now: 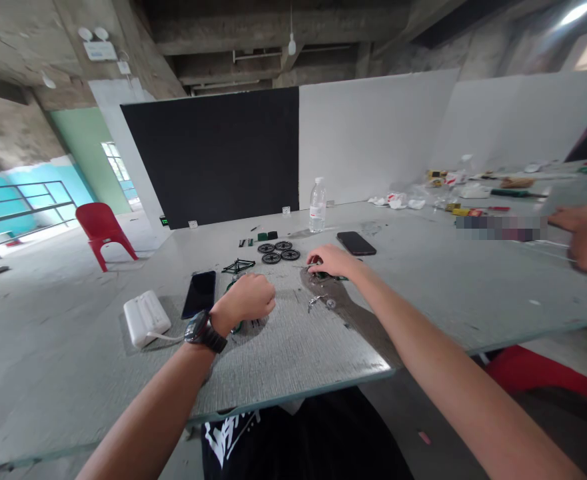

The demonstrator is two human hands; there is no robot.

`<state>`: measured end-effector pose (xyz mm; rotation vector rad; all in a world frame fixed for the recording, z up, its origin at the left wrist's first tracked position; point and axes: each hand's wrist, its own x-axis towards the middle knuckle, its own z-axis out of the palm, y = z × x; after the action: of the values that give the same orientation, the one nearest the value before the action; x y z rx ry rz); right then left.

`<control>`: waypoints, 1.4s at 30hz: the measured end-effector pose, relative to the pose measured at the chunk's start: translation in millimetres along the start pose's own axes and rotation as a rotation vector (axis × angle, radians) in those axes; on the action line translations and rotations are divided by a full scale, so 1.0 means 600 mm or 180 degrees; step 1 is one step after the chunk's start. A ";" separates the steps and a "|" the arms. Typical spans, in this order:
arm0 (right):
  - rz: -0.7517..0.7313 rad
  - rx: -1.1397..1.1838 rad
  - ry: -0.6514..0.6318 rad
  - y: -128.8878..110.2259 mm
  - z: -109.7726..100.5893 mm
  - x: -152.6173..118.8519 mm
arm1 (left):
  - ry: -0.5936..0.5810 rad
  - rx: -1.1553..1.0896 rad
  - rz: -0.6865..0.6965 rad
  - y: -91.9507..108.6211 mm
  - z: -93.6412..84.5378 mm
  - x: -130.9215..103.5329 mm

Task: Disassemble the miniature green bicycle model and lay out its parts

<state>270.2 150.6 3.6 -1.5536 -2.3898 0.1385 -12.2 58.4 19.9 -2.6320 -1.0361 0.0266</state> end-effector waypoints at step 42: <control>0.0426 0.0145 -0.0556 0.025 -0.048 -0.024 | 0.0016 0.0014 -0.0005 0.001 0.000 0.000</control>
<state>297.3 141.4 25.0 -1.7452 -2.3908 0.3683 -11.9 57.8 19.7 -2.6260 -1.0354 0.0218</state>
